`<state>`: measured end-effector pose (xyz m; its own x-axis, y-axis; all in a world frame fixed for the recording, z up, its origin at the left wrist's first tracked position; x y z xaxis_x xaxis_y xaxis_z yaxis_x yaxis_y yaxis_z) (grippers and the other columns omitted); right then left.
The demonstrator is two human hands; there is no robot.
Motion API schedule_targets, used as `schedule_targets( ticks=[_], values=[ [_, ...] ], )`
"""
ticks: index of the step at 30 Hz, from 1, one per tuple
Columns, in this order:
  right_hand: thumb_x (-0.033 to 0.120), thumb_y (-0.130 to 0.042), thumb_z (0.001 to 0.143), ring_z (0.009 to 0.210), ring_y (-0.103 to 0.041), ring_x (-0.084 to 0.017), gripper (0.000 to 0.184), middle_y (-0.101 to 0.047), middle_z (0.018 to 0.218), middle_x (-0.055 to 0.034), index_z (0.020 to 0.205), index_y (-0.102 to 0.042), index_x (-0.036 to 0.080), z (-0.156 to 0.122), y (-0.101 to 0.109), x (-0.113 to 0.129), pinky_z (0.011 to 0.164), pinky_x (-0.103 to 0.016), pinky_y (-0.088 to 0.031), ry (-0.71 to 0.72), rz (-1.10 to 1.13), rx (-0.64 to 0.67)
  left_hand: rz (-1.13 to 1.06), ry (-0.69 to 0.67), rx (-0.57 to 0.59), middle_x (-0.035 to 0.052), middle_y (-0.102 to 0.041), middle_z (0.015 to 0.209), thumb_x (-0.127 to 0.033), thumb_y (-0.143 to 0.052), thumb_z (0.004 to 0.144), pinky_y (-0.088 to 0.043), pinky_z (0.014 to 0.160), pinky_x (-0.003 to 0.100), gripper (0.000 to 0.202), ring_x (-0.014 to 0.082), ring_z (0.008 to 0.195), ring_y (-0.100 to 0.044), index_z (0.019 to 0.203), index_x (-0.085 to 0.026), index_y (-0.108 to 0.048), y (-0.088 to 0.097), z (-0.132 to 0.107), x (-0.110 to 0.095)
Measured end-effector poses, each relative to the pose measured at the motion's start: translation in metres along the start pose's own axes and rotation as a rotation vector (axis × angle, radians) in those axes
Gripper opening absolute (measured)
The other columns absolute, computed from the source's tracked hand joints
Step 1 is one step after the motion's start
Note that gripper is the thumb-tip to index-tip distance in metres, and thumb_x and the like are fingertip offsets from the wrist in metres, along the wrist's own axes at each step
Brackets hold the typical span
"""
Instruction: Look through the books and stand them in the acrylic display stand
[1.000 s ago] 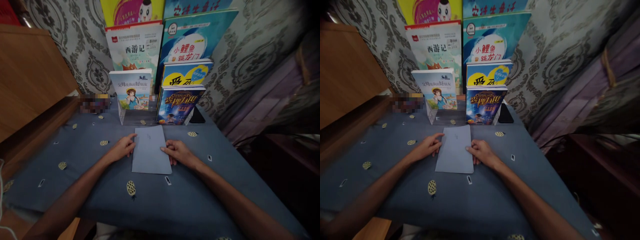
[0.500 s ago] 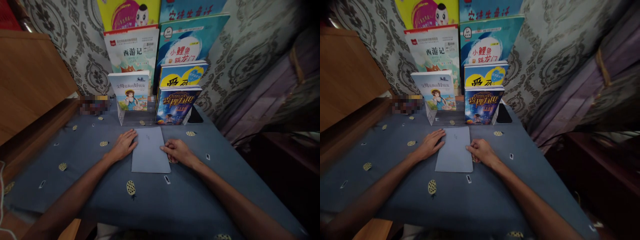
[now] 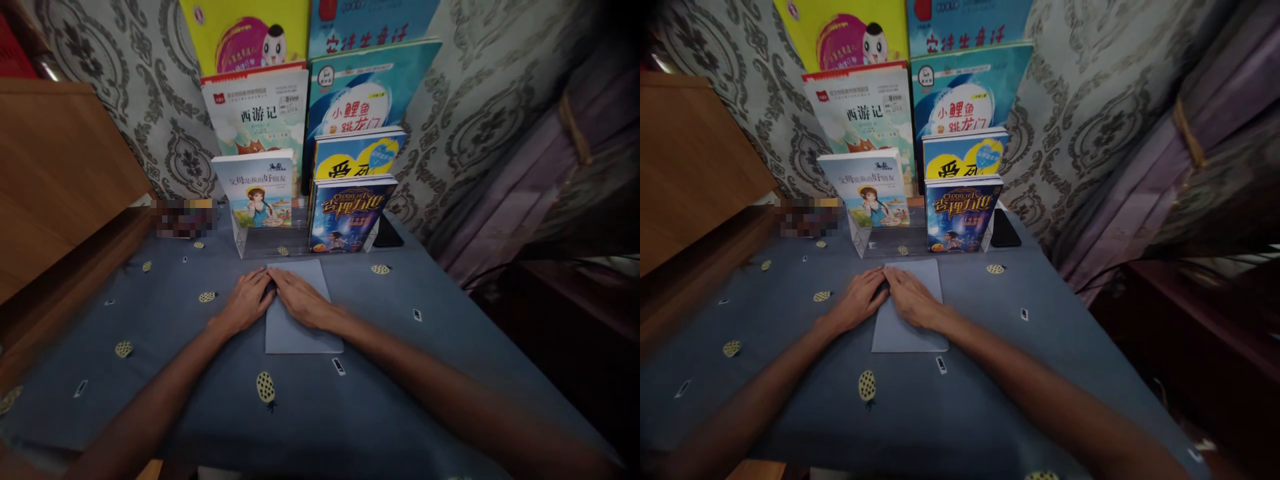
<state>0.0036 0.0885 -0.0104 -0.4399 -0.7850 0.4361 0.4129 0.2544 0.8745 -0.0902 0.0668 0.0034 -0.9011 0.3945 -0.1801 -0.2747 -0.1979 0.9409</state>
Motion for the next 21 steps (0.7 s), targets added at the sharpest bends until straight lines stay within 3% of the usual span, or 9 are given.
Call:
schedule_targets(
  ticks=[3, 9, 16, 21],
  values=[
    [0.018, -0.032, 0.097, 0.149, -0.033, -0.025, 0.055, -0.040, 0.158, -0.0200, 0.151, -0.036, 0.007, -0.003, 0.001, -0.023, 0.123, -0.049, -0.029, -0.037, -0.041, 0.018, 0.004, 0.007, -0.004, 0.0135, -0.059, 0.143, -0.031, -0.046, 0.099, -0.046, 0.108, 0.050, 0.039, 0.0291, 0.136, -0.051, 0.134, -0.017, -0.057, 0.000, 0.000, 0.000],
    [0.020, -0.031, 0.098, 0.147, -0.037, -0.026, 0.053, -0.047, 0.153, -0.0186, 0.150, -0.041, 0.009, -0.040, 0.034, -0.072, 0.122, -0.051, -0.030, -0.205, -0.129, -0.023, -0.014, 0.016, 0.002, 0.0143, -0.057, 0.146, -0.033, -0.046, 0.100, -0.045, 0.109, 0.055, 0.039, 0.0300, 0.137, -0.050, 0.133, -0.016, -0.058, -0.004, -0.001, 0.004],
    [0.029, -0.036, 0.100, 0.147, -0.038, -0.027, 0.054, -0.048, 0.153, -0.0171, 0.149, -0.042, 0.009, -0.049, 0.040, -0.077, 0.122, -0.052, -0.031, -0.214, -0.156, -0.062, -0.065, -0.046, -0.032, 0.0140, -0.061, 0.141, -0.034, -0.048, 0.100, -0.046, 0.108, 0.055, 0.039, 0.0288, 0.136, -0.053, 0.131, -0.016, -0.061, 0.000, -0.007, 0.006],
    [0.028, -0.037, 0.099, 0.145, -0.041, -0.027, 0.051, -0.050, 0.152, -0.0150, 0.148, -0.044, 0.013, -0.048, 0.041, -0.074, 0.120, -0.053, -0.034, -0.195, -0.180, -0.101, -0.104, -0.184, -0.067, 0.0130, -0.067, 0.134, -0.031, -0.049, 0.100, -0.051, 0.107, 0.051, 0.035, 0.0267, 0.130, -0.060, 0.128, -0.016, -0.065, 0.018, -0.035, -0.019]
  ],
)
Point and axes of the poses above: each hand's wrist, its own z-axis towards the middle knuckle, its own y-axis out of the back of the hand, x = y × z, the point moved 8 cm from there along z, towards the middle knuckle
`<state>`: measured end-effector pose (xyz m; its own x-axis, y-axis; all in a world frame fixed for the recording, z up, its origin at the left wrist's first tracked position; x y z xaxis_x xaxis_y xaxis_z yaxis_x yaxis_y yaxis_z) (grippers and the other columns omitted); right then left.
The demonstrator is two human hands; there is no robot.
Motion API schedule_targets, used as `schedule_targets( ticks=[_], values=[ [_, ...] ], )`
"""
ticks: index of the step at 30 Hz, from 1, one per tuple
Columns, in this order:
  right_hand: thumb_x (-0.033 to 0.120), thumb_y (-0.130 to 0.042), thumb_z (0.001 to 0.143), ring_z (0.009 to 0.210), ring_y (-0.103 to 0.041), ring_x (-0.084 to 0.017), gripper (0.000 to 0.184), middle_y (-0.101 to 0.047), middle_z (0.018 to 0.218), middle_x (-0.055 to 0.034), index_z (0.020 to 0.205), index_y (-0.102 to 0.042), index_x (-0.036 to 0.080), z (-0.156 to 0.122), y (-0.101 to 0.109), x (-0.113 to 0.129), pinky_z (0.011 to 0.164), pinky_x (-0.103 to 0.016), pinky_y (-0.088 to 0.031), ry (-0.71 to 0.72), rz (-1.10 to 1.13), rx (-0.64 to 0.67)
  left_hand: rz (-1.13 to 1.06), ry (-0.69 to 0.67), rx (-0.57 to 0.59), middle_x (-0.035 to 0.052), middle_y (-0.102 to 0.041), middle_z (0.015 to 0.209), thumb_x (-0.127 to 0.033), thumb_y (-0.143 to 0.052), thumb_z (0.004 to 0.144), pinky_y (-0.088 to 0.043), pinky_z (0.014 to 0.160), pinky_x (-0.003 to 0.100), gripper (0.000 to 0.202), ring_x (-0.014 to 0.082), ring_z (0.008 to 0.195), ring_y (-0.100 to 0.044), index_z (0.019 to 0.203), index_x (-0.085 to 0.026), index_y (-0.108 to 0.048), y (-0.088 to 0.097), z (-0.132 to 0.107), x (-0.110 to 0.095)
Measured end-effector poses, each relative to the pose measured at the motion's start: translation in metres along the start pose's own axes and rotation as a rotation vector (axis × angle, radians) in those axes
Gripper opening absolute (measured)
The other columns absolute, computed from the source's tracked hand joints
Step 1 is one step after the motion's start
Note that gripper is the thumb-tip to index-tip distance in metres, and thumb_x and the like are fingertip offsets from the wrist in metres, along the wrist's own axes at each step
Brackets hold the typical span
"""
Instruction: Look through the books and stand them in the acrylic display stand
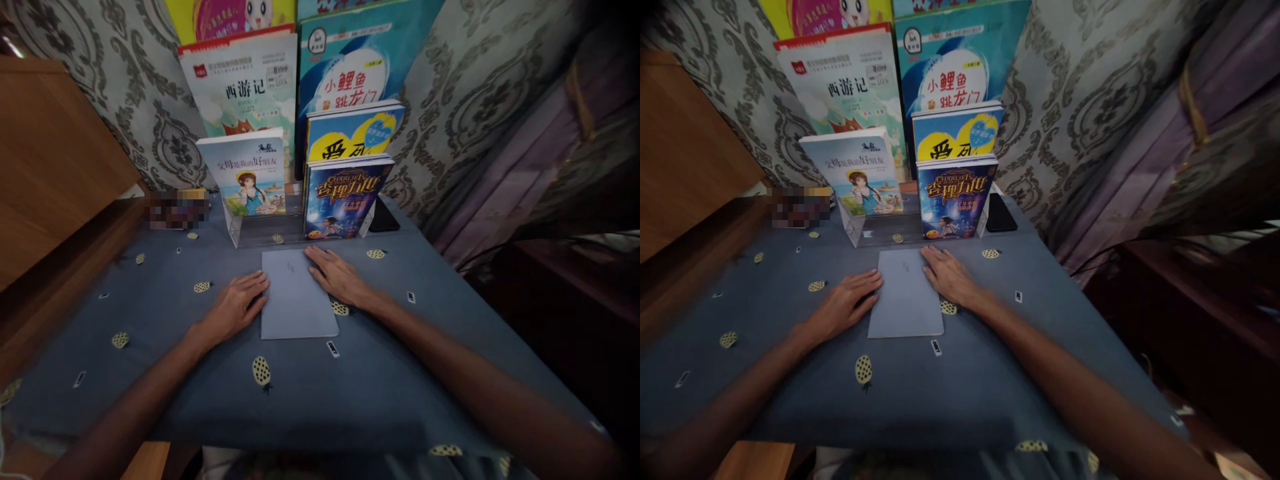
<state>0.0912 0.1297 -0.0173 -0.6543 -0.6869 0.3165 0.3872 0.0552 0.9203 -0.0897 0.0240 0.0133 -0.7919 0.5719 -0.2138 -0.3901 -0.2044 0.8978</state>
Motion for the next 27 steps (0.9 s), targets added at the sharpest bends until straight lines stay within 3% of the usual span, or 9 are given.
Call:
schedule_targets(
  ticks=[7, 12, 18, 24, 27],
  values=[
    [0.029, -0.036, 0.100, 0.146, -0.039, -0.027, 0.051, -0.049, 0.153, -0.0148, 0.148, -0.044, 0.012, -0.001, 0.000, 0.001, 0.121, -0.051, -0.033, -0.015, -0.025, 0.020, -0.010, -0.083, 0.009, 0.0105, -0.067, 0.133, -0.024, -0.049, 0.101, -0.051, 0.110, 0.047, 0.035, 0.0231, 0.130, -0.060, 0.133, -0.018, -0.062, 0.017, -0.042, -0.053],
    [0.028, -0.035, 0.100, 0.145, -0.041, -0.026, 0.050, -0.050, 0.152, -0.0140, 0.147, -0.045, 0.013, -0.001, 0.000, 0.002, 0.120, -0.051, -0.034, -0.002, -0.045, -0.001, -0.019, -0.096, 0.004, 0.0085, -0.067, 0.133, -0.022, -0.049, 0.101, -0.053, 0.108, 0.047, 0.035, 0.0225, 0.129, -0.061, 0.133, -0.021, -0.062, 0.020, -0.049, -0.060],
    [0.030, -0.034, 0.101, 0.144, -0.042, -0.026, 0.050, -0.051, 0.152, -0.0128, 0.147, -0.046, 0.017, -0.001, -0.003, -0.002, 0.119, -0.052, -0.036, 0.026, -0.041, -0.032, -0.035, 0.001, 0.061, 0.0075, -0.067, 0.134, -0.027, -0.048, 0.102, -0.049, 0.112, 0.047, 0.033, 0.0223, 0.129, -0.060, 0.129, -0.021, -0.065, 0.009, -0.025, -0.035],
    [0.029, -0.035, 0.099, 0.143, -0.043, -0.028, 0.050, -0.052, 0.150, -0.0154, 0.145, -0.049, 0.014, -0.002, -0.003, -0.002, 0.117, -0.056, -0.036, 0.038, -0.013, -0.043, 0.031, 0.111, 0.041, 0.0128, -0.066, 0.134, -0.028, -0.048, 0.099, -0.051, 0.109, 0.046, 0.035, 0.0250, 0.127, -0.062, 0.126, -0.015, -0.066, -0.007, 0.024, 0.018],
    [0.029, -0.035, 0.099, 0.143, -0.044, -0.027, 0.050, -0.052, 0.151, -0.0149, 0.145, -0.048, 0.015, -0.002, -0.001, -0.003, 0.118, -0.056, -0.035, 0.034, 0.017, -0.035, 0.089, 0.152, 0.059, 0.0125, -0.068, 0.132, -0.026, -0.048, 0.098, -0.051, 0.107, 0.047, 0.033, 0.0263, 0.126, -0.062, 0.122, -0.017, -0.068, -0.013, 0.046, 0.034]
  ],
)
Point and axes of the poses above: each hand's wrist, its own z-axis towards the middle knuckle, its own y-axis out of the back of the hand, x = y × z, the point moved 8 cm from there along z, towards the middle knuckle
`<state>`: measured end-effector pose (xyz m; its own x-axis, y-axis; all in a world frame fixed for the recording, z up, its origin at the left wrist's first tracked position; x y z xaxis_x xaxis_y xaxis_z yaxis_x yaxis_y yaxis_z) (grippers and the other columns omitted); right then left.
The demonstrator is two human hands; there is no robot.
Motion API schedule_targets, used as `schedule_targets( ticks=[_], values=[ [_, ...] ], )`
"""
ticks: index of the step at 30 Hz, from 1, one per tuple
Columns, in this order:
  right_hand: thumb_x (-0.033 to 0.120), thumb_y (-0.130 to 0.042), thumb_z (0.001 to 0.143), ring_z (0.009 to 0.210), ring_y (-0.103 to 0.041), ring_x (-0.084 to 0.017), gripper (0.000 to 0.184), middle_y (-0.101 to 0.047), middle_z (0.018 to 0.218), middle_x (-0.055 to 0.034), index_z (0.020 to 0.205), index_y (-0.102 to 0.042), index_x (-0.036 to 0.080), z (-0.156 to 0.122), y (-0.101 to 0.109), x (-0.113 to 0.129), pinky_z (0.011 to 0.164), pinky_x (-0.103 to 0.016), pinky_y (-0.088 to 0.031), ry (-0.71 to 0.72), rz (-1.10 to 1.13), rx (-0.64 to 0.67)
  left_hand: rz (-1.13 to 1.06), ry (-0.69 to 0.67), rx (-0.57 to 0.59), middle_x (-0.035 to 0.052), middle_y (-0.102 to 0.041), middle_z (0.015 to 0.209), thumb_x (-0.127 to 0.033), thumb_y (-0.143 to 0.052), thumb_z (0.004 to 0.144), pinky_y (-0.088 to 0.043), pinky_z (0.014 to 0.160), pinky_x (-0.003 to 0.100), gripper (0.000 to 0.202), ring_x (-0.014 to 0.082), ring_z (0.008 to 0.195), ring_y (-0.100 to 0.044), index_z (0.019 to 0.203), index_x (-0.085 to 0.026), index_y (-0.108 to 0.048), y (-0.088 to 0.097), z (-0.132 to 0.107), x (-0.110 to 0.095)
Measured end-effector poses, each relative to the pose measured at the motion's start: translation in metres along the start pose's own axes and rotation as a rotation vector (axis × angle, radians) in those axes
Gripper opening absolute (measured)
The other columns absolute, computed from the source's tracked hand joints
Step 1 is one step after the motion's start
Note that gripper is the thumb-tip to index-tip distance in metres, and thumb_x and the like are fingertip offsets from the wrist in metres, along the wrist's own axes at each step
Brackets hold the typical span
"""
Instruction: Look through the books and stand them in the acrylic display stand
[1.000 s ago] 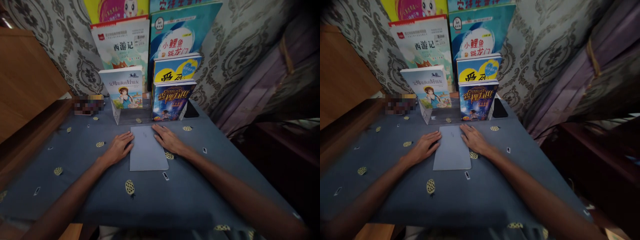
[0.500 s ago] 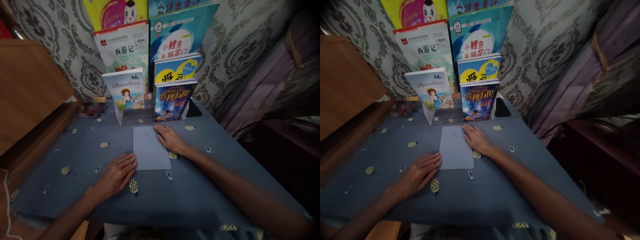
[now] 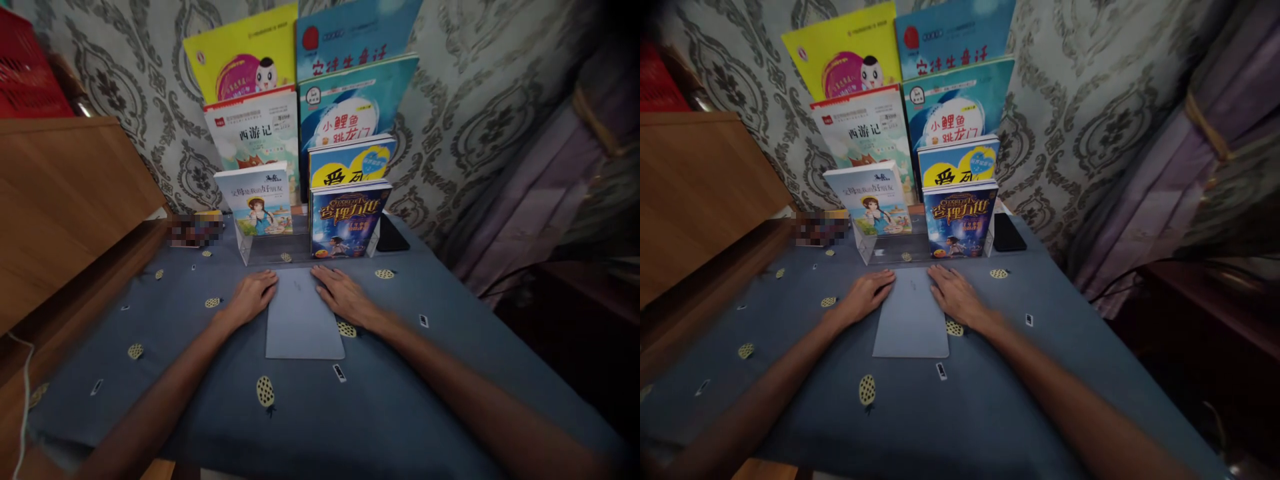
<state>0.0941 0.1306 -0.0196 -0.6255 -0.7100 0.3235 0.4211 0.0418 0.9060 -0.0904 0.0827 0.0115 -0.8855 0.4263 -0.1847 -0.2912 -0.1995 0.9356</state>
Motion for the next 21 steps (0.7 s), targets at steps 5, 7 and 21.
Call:
schedule_targets(
  ticks=[5, 7, 21],
  values=[
    [0.034, -0.029, 0.102, 0.142, -0.046, -0.026, 0.054, -0.052, 0.150, -0.0153, 0.148, -0.045, 0.011, 0.002, 0.003, -0.009, 0.120, -0.052, -0.033, -0.058, 0.111, 0.027, 0.073, -0.041, 0.014, 0.0135, -0.069, 0.128, -0.020, -0.050, 0.095, -0.046, 0.109, 0.051, 0.028, 0.0285, 0.127, -0.061, 0.116, -0.018, -0.068, -0.007, 0.020, -0.015],
    [0.038, -0.025, 0.103, 0.138, -0.051, -0.025, 0.054, -0.055, 0.148, -0.0128, 0.148, -0.044, 0.015, 0.002, 0.006, -0.014, 0.118, -0.049, -0.037, -0.088, 0.170, 0.012, 0.057, -0.065, 0.033, 0.0140, -0.068, 0.131, -0.020, -0.049, 0.096, -0.044, 0.110, 0.050, 0.030, 0.0280, 0.128, -0.060, 0.120, -0.017, -0.066, -0.012, 0.026, -0.027],
    [0.039, -0.030, 0.103, 0.134, -0.055, -0.027, 0.053, -0.059, 0.144, -0.0148, 0.147, -0.045, 0.014, 0.002, 0.010, -0.012, 0.113, -0.049, -0.043, -0.048, 0.214, -0.026, -0.254, -0.466, 0.209, 0.0115, -0.057, 0.146, -0.025, -0.040, 0.103, -0.034, 0.122, 0.042, 0.040, 0.0209, 0.143, -0.044, 0.137, -0.013, -0.057, -0.020, -0.030, -0.161]
  ],
)
Point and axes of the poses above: each hand's wrist, its own z-axis towards the middle knuckle, its own y-axis out of the back of the hand, x = y × z, the point moved 8 cm from there along z, towards the middle knuckle
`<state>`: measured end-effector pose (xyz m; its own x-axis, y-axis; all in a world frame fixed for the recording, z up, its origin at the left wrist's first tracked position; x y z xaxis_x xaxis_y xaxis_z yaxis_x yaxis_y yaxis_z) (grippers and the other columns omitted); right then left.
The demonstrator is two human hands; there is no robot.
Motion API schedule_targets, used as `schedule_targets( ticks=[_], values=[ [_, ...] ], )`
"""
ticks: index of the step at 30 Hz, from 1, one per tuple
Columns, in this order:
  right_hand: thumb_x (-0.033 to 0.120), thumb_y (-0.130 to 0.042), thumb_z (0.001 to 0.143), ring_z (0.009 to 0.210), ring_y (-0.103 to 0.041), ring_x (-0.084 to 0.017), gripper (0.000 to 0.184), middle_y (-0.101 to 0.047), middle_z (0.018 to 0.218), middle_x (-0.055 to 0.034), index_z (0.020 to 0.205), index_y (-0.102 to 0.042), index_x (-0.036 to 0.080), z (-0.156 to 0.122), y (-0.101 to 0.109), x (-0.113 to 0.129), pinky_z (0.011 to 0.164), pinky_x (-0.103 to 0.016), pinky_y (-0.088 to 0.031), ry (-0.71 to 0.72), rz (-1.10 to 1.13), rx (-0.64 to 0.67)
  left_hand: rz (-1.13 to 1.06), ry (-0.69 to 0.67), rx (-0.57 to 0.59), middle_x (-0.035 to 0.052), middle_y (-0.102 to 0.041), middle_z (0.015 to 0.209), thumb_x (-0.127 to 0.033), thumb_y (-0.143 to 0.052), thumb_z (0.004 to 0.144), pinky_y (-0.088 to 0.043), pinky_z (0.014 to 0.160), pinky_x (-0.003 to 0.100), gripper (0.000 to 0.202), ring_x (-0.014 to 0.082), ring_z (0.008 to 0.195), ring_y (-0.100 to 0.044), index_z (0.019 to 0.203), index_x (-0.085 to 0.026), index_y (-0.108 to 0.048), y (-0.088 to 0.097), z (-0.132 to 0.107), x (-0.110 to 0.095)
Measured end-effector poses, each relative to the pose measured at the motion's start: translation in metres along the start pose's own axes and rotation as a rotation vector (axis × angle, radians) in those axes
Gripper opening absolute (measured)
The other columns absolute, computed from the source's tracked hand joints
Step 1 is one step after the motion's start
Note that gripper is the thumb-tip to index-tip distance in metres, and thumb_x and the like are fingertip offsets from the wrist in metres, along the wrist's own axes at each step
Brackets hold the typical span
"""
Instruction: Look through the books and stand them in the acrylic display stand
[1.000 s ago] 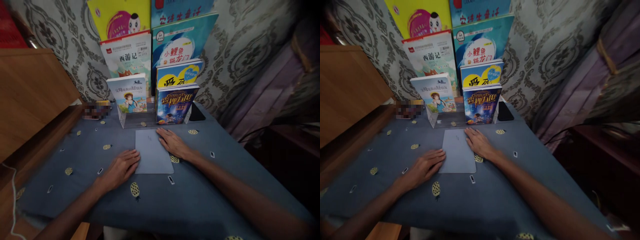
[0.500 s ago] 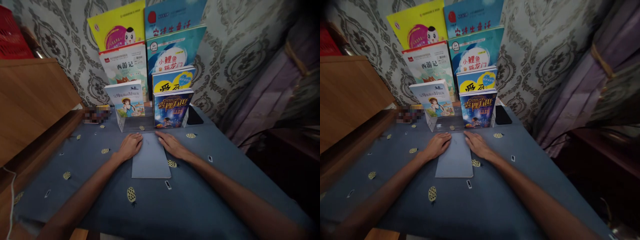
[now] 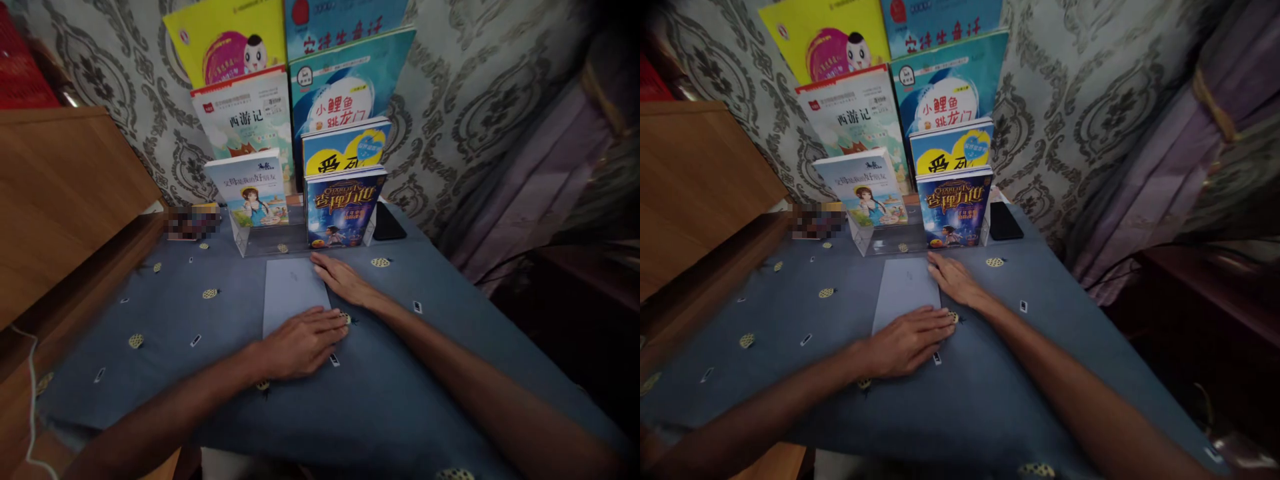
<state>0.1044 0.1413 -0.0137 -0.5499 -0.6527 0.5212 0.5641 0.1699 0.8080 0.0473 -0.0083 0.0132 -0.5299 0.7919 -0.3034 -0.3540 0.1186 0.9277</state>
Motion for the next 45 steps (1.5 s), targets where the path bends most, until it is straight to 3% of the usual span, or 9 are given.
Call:
schedule_targets(
  ticks=[4, 9, 13, 16, 18, 27, 34, 39, 45],
  values=[
    [0.037, -0.038, 0.099, 0.139, -0.050, -0.030, 0.054, -0.055, 0.147, -0.0179, 0.145, -0.048, 0.011, -0.003, -0.005, 0.002, 0.116, -0.052, -0.038, 0.025, -0.133, 0.013, -0.095, 0.025, -0.048, 0.0075, -0.060, 0.143, -0.025, -0.041, 0.103, -0.039, 0.120, 0.040, 0.038, 0.0180, 0.137, -0.052, 0.136, -0.020, -0.058, 0.015, -0.014, 0.006],
    [0.030, -0.039, 0.098, 0.143, -0.043, -0.029, 0.049, -0.054, 0.148, -0.0145, 0.144, -0.050, 0.017, -0.008, -0.008, 0.015, 0.117, -0.058, -0.034, 0.067, -0.234, -0.009, 0.092, 0.334, -0.219, 0.0146, -0.060, 0.142, -0.027, -0.042, 0.101, -0.042, 0.116, 0.051, 0.040, 0.0257, 0.134, -0.055, 0.137, -0.016, -0.055, 0.034, -0.046, 0.072],
    [0.028, -0.038, 0.098, 0.145, -0.041, -0.028, 0.053, -0.052, 0.150, -0.0166, 0.148, -0.046, 0.013, -0.019, -0.030, 0.061, 0.119, -0.054, -0.034, 0.117, -0.190, 0.047, 0.167, 0.469, -0.262, 0.0175, -0.052, 0.149, -0.030, -0.046, 0.098, -0.040, 0.118, 0.050, 0.046, 0.0273, 0.141, -0.047, 0.141, -0.013, -0.049, 0.030, -0.066, 0.104],
    [0.027, -0.038, 0.099, 0.149, -0.034, -0.027, 0.060, -0.040, 0.158, -0.0203, 0.154, -0.033, 0.006, -0.031, -0.049, 0.102, 0.121, -0.047, -0.034, 0.218, -0.146, 0.074, 0.177, 0.460, -0.273, 0.0173, -0.052, 0.149, -0.026, -0.045, 0.098, -0.039, 0.118, 0.050, 0.046, 0.0268, 0.143, -0.045, 0.142, -0.014, -0.047, 0.025, -0.068, 0.106],
    [0.029, -0.038, 0.099, 0.149, -0.033, -0.027, 0.061, -0.038, 0.159, -0.0211, 0.155, -0.030, 0.006, -0.037, -0.054, 0.110, 0.121, -0.047, -0.035, 0.221, -0.164, 0.061, 0.189, 0.461, -0.268, 0.0174, -0.052, 0.149, -0.025, -0.044, 0.097, -0.040, 0.118, 0.051, 0.046, 0.0268, 0.143, -0.045, 0.142, -0.014, -0.047, 0.024, -0.068, 0.104],
    [0.047, -0.036, 0.101, 0.147, -0.036, -0.030, 0.062, -0.043, 0.156, -0.0196, 0.153, -0.039, 0.012, -0.038, -0.031, 0.049, 0.119, -0.053, -0.035, 0.056, -0.323, 0.008, 0.250, 0.522, -0.267, 0.0184, -0.049, 0.152, -0.034, -0.042, 0.101, -0.040, 0.116, 0.053, 0.044, 0.0292, 0.143, -0.044, 0.139, -0.015, -0.052, 0.022, -0.070, 0.108],
    [0.047, -0.037, 0.101, 0.146, -0.037, -0.033, 0.061, -0.044, 0.154, -0.0213, 0.145, -0.050, 0.008, -0.038, -0.031, 0.046, 0.117, -0.053, -0.037, -0.021, -0.423, 0.001, 0.265, 0.663, -0.291, 0.0196, -0.054, 0.147, -0.037, -0.048, 0.098, -0.037, 0.116, 0.055, 0.045, 0.0322, 0.143, -0.044, 0.137, -0.015, -0.053, 0.024, -0.077, 0.114],
    [0.045, -0.037, 0.101, 0.147, -0.036, -0.035, 0.062, -0.042, 0.155, -0.0235, 0.145, -0.050, 0.004, -0.037, -0.031, 0.048, 0.118, -0.054, -0.035, -0.054, -0.431, 0.029, 0.018, 0.651, -0.421, 0.0142, -0.063, 0.136, -0.029, -0.054, 0.093, -0.047, 0.110, 0.050, 0.046, 0.0293, 0.129, -0.058, 0.137, -0.018, -0.053, 0.033, -0.080, 0.129],
    [0.048, -0.035, 0.101, 0.147, -0.035, -0.035, 0.062, -0.042, 0.156, -0.0205, 0.147, -0.049, 0.009, -0.039, -0.028, 0.047, 0.119, -0.054, -0.033, -0.063, -0.395, 0.028, -0.777, 0.794, -0.632, 0.0137, -0.069, 0.123, -0.024, -0.062, 0.086, -0.059, 0.081, 0.034, 0.052, 0.0222, 0.101, -0.071, 0.136, -0.017, -0.050, 0.025, -0.084, 0.162]
  ],
)
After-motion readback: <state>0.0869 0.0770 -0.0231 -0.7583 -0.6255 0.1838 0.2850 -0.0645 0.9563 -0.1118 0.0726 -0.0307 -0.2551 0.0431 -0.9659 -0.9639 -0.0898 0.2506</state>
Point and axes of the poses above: each hand's wrist, its own z-axis towards the middle knuckle, its own y-axis out of the back of the hand, x = y × z, the point moved 8 cm from there along z, towards the middle knuckle
